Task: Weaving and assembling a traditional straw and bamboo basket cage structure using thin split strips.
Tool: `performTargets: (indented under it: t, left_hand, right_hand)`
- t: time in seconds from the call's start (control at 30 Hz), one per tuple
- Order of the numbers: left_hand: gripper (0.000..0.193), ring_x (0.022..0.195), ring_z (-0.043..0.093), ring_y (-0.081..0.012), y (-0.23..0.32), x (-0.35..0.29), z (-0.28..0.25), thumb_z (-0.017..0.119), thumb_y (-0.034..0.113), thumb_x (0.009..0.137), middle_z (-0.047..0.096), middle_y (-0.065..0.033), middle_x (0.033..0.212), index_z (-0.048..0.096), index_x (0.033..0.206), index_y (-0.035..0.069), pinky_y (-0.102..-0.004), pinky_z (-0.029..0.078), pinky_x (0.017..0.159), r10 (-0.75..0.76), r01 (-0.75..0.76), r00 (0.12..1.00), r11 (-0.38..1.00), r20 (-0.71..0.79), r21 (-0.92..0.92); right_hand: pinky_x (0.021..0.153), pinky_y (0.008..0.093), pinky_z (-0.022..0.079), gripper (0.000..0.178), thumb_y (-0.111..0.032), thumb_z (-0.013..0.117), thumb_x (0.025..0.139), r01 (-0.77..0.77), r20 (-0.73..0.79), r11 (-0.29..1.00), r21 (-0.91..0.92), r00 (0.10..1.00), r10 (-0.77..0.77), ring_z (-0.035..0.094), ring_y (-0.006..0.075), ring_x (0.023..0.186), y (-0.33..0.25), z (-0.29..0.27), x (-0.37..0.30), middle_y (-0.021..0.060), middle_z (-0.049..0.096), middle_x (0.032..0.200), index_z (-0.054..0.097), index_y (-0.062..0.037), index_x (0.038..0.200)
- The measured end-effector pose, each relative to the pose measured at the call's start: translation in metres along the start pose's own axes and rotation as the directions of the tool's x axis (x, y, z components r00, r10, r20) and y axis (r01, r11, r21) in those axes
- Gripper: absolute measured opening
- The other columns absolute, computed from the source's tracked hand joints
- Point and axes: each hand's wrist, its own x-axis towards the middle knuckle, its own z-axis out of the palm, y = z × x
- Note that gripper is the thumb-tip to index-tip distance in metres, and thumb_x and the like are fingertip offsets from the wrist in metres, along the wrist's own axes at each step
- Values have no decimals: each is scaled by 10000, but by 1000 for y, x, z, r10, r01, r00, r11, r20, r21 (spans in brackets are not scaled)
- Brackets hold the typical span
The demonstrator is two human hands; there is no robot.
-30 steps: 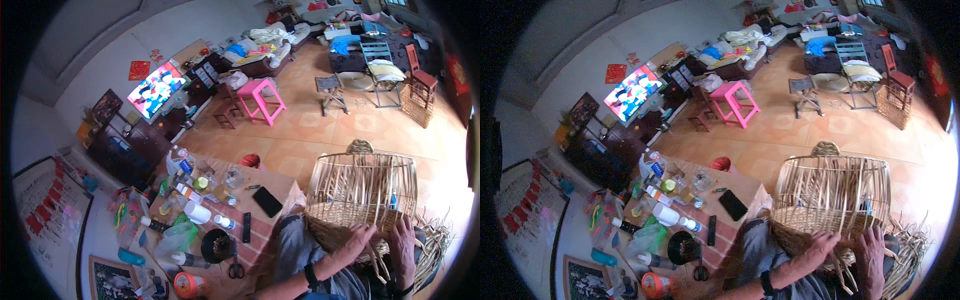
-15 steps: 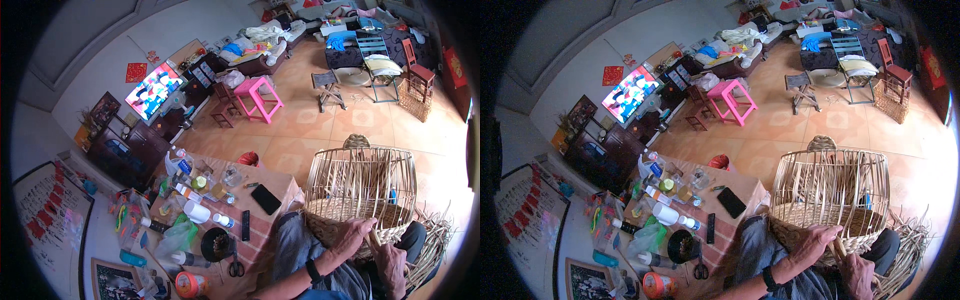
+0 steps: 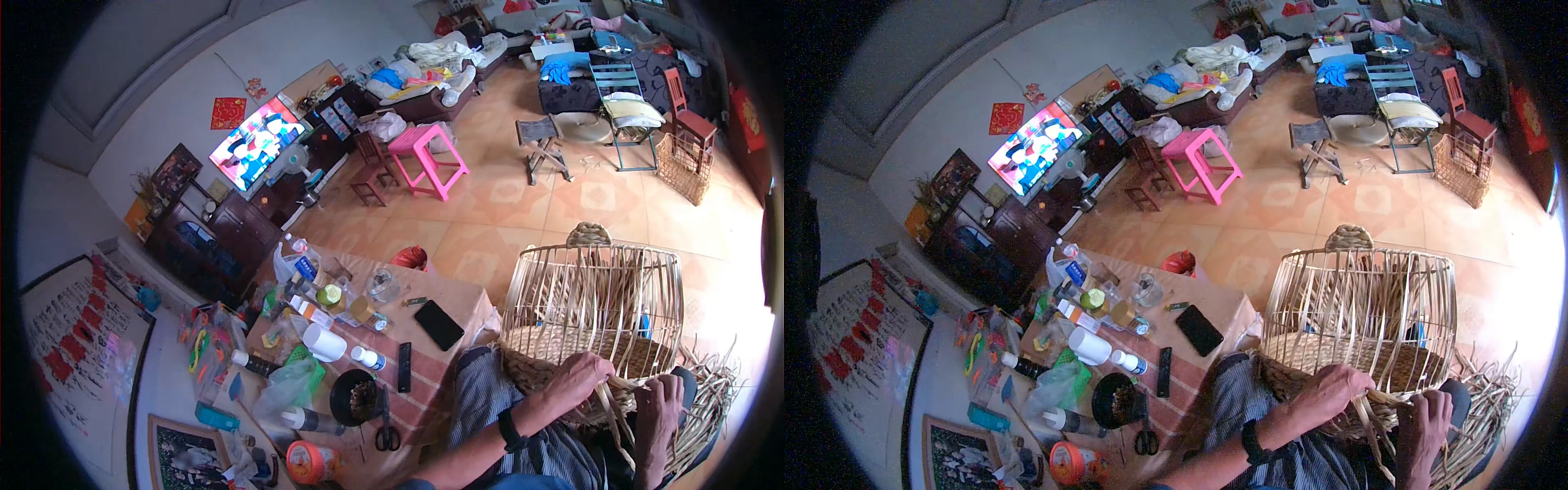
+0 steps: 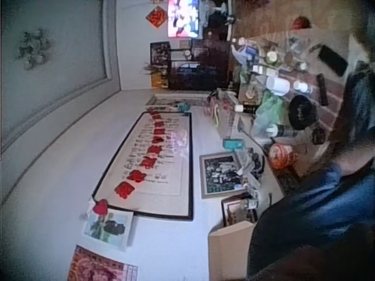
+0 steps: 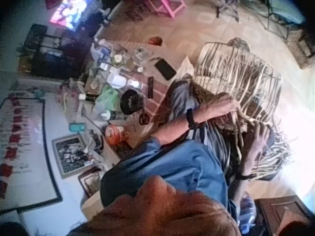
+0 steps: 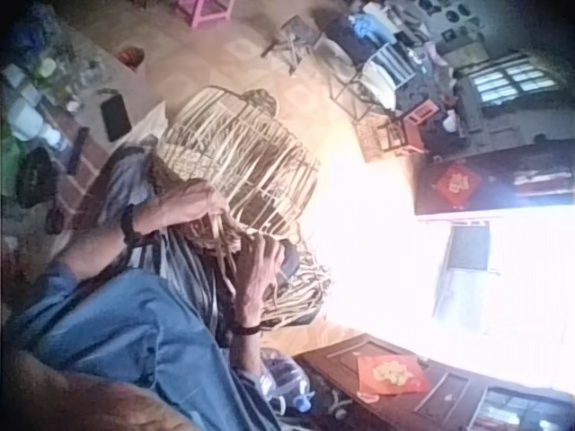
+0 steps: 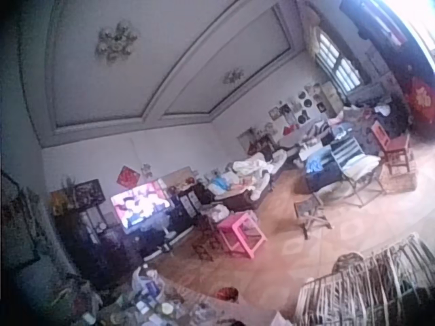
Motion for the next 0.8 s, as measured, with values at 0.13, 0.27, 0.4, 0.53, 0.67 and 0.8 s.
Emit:
performTargets:
  t: [0.13,0.27,0.4,0.53,0.67,0.8]
  left_hand:
    - [103,755,682,-370,-5,5,-4,668,31,885,696,-198,821,735,960,7,-442,543,703,-17,16,999,1000,51,21]
    - [89,745,679,-348,-10,9,-1,748,4,795,683,-190,772,737,884,0,-443,540,729,35,-41,998,986,-45,-159]
    - [136,839,673,-325,-14,15,-5,779,5,773,688,-167,857,740,902,16,-411,540,779,-72,97,989,977,131,-190]
    - [119,904,666,-298,-19,14,-5,757,49,820,686,-138,903,755,938,42,-390,528,822,-21,44,991,984,135,-171]
    - [198,823,731,-307,-25,15,0,716,113,844,757,-183,902,773,1000,5,-393,569,779,26,8,995,945,97,-328]
    - [231,894,747,-331,-8,21,-20,721,88,828,747,-225,939,769,1034,-6,-396,569,823,-90,126,973,979,215,-160]
  right_hand:
    - [753,490,461,300,-64,793,725,-79,201,978,193,979,39,575,383,879,-19,4,-20,164,551,903,571,-45,926]
    - [703,470,482,306,-46,808,710,-192,323,956,221,939,114,604,397,819,-36,19,-35,161,582,858,582,-36,917]
    - [707,411,503,265,-23,751,774,-359,421,812,460,893,157,616,364,786,-37,20,-33,170,618,890,604,-6,994]
    - [818,356,525,302,8,639,860,-581,725,683,443,680,108,646,192,923,-24,2,-29,137,687,990,619,41,1159]
    - [855,386,549,312,-100,698,964,-712,820,549,439,567,81,690,203,968,-30,-13,-40,183,730,1049,615,9,1244]
    - [508,508,471,261,-182,686,975,-347,598,702,622,789,-140,610,439,580,-63,-23,-44,213,566,669,481,-34,1042]
